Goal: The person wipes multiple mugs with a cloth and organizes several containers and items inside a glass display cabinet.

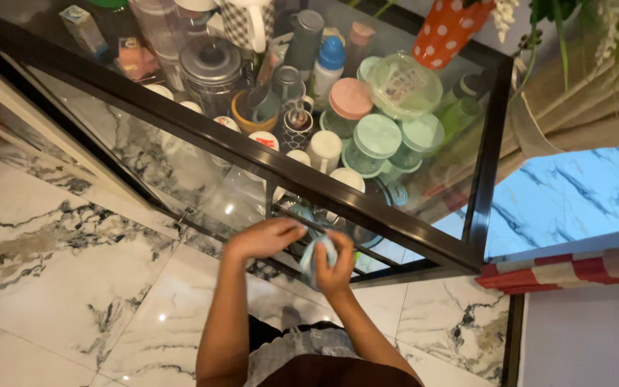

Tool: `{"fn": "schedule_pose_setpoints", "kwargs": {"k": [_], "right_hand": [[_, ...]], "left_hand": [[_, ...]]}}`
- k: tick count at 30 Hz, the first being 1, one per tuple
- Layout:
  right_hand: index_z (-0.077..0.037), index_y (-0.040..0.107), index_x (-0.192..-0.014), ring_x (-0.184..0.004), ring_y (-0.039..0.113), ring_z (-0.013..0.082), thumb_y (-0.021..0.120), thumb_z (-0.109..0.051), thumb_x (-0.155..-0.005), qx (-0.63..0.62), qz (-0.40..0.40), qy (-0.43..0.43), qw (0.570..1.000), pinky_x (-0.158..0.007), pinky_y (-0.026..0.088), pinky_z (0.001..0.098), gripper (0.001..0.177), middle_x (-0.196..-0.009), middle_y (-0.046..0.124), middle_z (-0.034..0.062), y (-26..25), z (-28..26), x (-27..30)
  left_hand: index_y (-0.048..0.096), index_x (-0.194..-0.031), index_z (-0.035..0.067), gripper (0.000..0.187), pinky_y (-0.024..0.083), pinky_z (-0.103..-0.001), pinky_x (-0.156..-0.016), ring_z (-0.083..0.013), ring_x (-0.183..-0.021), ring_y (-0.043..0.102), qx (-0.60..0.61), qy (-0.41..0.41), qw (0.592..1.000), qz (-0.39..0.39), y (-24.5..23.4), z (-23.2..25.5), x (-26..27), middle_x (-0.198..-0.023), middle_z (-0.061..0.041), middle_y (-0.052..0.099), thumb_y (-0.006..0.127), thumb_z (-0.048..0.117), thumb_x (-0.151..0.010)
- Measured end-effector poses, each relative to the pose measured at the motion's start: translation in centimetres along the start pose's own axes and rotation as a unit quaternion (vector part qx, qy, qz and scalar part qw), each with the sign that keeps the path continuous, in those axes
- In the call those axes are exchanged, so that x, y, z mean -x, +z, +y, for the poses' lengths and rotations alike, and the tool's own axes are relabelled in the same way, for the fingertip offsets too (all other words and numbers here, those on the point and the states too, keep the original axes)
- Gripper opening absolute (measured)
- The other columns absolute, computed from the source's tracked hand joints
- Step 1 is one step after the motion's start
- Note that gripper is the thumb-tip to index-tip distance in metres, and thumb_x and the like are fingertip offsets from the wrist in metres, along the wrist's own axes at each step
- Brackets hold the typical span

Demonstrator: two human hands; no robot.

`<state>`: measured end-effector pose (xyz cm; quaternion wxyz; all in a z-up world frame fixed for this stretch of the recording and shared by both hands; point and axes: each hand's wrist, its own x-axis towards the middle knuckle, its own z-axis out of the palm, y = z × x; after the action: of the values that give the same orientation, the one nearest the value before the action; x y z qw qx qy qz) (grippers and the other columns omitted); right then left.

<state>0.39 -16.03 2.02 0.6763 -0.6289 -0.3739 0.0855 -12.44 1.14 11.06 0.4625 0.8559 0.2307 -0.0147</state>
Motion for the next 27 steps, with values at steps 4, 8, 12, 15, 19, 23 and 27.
{"fn": "schedule_pose_setpoints", "kwargs": {"k": [4, 8, 12, 15, 19, 23, 27], "right_hand": [[0.0, 0.054, -0.124, -0.092, 0.06, 0.018, 0.071, -0.02, -0.097, 0.073, 0.045, -0.196, 0.977, -0.083, 0.052, 0.0299, 0.037, -0.111, 0.057, 0.0136, 0.3, -1.0, 0.0], [-0.004, 0.046, -0.128, -0.097, 0.05, 0.0156, 0.064, -0.025, -0.104, 0.035, 0.161, -0.227, 0.96, -0.089, 0.044, 0.0291, 0.036, -0.112, 0.052, 0.0077, 1.4, -4.9, -2.9], [-0.003, 0.044, -0.13, -0.114, 0.047, 0.0216, 0.05, -0.028, -0.116, 0.133, 0.324, -0.177, 0.92, -0.106, 0.04, 0.0332, 0.029, -0.123, 0.047, 0.0134, 4.3, -10.5, -5.8], [-0.013, 0.031, -0.142, -0.106, 0.048, 0.0189, 0.043, -0.032, -0.116, -0.132, 0.326, -0.09, 0.932, -0.095, 0.046, 0.033, 0.035, -0.123, 0.046, 0.0095, 6.6, -13.9, -6.5], [-0.02, 0.025, -0.145, -0.106, 0.052, 0.0205, 0.045, -0.037, -0.113, -0.204, 0.313, -0.08, 0.924, -0.094, 0.05, 0.0352, 0.041, -0.125, 0.049, 0.0107, 8.3, -16.1, -6.6], [-0.021, 0.028, -0.15, -0.106, 0.055, 0.02, 0.044, -0.038, -0.113, -0.19, 0.32, -0.04, 0.928, -0.091, 0.051, 0.0341, 0.044, -0.125, 0.052, 0.011, 8.6, -16.5, -4.8], [-0.019, 0.031, -0.148, -0.106, 0.055, 0.0193, 0.043, -0.038, -0.112, -0.195, 0.341, -0.047, 0.918, -0.091, 0.051, 0.0336, 0.042, -0.126, 0.053, 0.011, 9.3, -16.3, -2.9]], "left_hand": [[0.068, -0.11, 0.007, 0.031, 0.057, -0.029, -0.079, -0.0123, -0.088, 0.071, 0.169, 0.179, 0.969, 0.006, -9.1, 5.3, 4.8, -0.101, -0.005, 0.074, 0.056, 0.035, -0.102], [0.064, -0.117, 0.003, 0.025, 0.051, -0.027, -0.084, -0.011, -0.093, 0.06, 0.192, 0.236, 0.862, 0.405, -16.5, 6.1, -1.7, -0.101, -0.002, 0.064, 0.063, 0.026, -0.108], [0.051, -0.133, 0.006, 0.053, 0.051, -0.043, -0.097, -0.0338, -0.115, 0.056, 0.197, 0.164, 0.802, 0.539, -23.4, 3.8, -15.8, -0.135, -0.02, 0.037, 0.071, 0.032, -0.092], [0.052, -0.138, 0.006, 0.065, 0.028, -0.055, -0.114, -0.047, -0.129, 0.042, 0.071, 0.015, 0.835, 0.545, -23.2, 0.3, -22.7, -0.14, -0.026, 0.036, 0.064, 0.049, -0.091], [0.055, -0.137, 0.003, 0.062, 0.02, -0.06, -0.116, -0.0491, -0.136, 0.036, 0.041, 0.045, 0.874, 0.482, -21.4, -0.5, -25.7, -0.142, -0.027, 0.044, 0.055, 0.05, -0.097], [0.066, -0.125, 0.005, 0.066, 0.046, -0.05, -0.113, -0.0397, -0.128, 0.063, 0.244, 0.021, 0.891, 0.381, -21.8, 2.3, -24.1, -0.13, -0.023, 0.069, 0.048, 0.061, -0.096], [0.07, -0.119, 0.004, 0.068, 0.05, -0.049, -0.105, -0.0403, -0.117, 0.068, 0.272, 0.012, 0.877, 0.396, -22.3, 3.7, -21.2, -0.12, -0.024, 0.073, 0.044, 0.063, -0.096]]}}
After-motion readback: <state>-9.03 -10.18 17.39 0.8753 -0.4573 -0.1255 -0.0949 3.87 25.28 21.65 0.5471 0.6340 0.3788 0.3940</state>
